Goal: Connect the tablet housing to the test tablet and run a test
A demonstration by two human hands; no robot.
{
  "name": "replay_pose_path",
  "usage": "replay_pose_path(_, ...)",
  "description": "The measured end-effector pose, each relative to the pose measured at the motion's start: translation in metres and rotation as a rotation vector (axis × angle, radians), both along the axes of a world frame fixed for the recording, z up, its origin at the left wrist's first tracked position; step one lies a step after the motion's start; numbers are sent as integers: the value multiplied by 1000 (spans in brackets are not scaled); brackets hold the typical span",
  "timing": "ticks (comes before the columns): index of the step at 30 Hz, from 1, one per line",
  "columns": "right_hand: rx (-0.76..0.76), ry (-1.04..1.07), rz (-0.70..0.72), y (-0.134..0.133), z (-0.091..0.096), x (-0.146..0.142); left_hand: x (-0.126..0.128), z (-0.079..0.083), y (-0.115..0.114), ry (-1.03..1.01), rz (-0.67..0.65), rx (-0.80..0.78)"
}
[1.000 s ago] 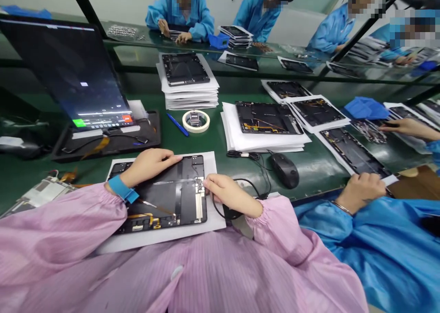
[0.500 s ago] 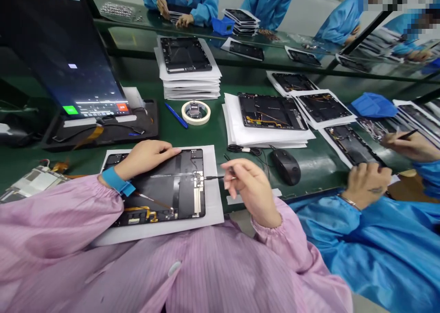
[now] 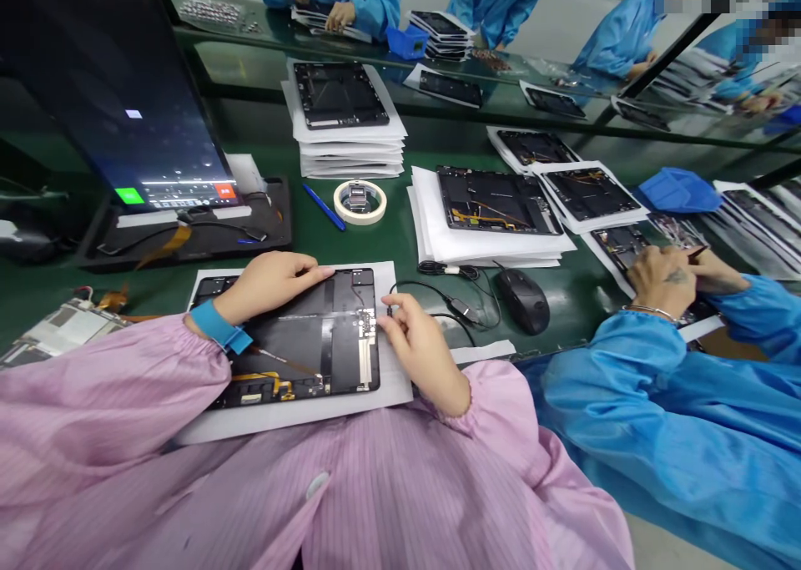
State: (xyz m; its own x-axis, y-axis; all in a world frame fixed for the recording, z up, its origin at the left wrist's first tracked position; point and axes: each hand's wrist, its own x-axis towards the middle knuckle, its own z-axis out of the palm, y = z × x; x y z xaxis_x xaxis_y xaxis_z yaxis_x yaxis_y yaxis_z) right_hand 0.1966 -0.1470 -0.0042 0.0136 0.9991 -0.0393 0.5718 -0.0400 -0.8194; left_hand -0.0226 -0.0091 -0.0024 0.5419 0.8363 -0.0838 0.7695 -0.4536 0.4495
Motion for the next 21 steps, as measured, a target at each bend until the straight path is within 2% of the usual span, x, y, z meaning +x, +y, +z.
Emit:
replay_pose_path(3,133,-408,40,-8,4,-10,0,0,0,0,-1,6)
replay_pose_path(5,174,-553,63,-10,4,-19,0,0,0,0,4,8)
replay_pose_path(8,171,-630,56,-11,4,-28,0,1,0,2,13,6)
replay_pose_path(10,132,-566,106,-11,6,-22,0,1,0,-1,13,0)
replay_pose_path(12,180,-458,81,-11,9,1,0,0,0,-4,8,-6)
replay_pose_path(13,269,-432,-33,-11,11,19,-1,0,0,-4,4,-7)
replay_pose_path(14,385,-441,-205,-11,11,41,-1,-1,1,-5,2,-2)
replay_pose_path(16,613,-586,-681,-12,9,90,-1,-1,0,-22,-8,30)
replay_pose_path(17,596,-704,-761,-13,6,115,-1,-1,-1,-34,-14,51)
replay_pose_path(18,534,-789,-742,-13,2,137,-1,-1,-2,-47,-18,65)
replay_pose_path(19,453,-842,-643,-13,-4,155,0,-1,-3,-60,-22,75)
replay_pose_path(21,460,-865,-606,-11,-20,183,1,-1,-4,-72,-14,55)
